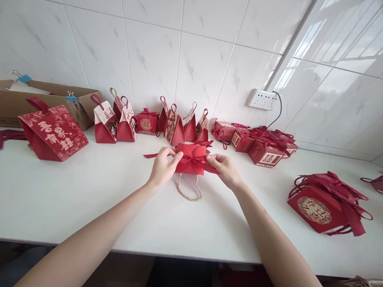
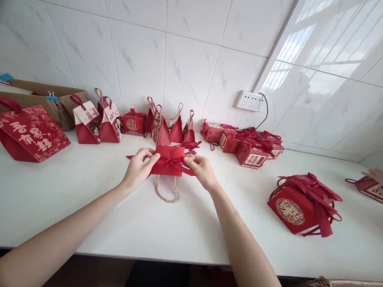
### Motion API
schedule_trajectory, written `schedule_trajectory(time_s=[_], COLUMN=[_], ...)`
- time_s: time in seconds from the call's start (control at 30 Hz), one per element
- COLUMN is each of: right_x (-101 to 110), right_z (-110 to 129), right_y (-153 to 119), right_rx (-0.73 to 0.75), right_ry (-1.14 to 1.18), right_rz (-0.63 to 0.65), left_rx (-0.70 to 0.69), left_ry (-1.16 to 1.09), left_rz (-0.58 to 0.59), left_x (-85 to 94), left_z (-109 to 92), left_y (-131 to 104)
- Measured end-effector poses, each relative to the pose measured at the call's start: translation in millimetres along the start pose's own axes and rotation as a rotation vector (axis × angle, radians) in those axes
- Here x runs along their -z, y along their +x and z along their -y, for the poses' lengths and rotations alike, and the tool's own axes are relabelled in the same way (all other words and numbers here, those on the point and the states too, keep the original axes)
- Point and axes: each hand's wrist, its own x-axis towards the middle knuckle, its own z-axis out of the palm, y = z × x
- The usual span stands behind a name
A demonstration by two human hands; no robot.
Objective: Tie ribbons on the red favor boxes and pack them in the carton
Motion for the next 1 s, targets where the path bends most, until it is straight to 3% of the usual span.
schedule_trajectory(time_s=[0.17,0.73,0.83,1.0], right_x=[-3.4,-4.8,-5.5,-7.0], right_z=[-2.4,-1.9,-2.0,0.2], right_y=[0.1,-1.9,-2.3,-4.7], right_rx=[0.026,0.023,0.011,-0.034], right_ry=[0.083,0.067,0.096,0.129], right_rz=[-0.011,-0.037,-0.030,-0.005], left_rx=[-0.027,0.071,0.121,0.178], left_ry=[0.059,-0.002,0.013,-0.146], left_rz=[-0.031,0.047,0.118,0.328], left_x=[-5.2,0.0,-0.3,1.9], left_z=[-1.1,-0.9,3.9,3.8], left_y=[-4.3,-2.1,-0.4,-0.2])
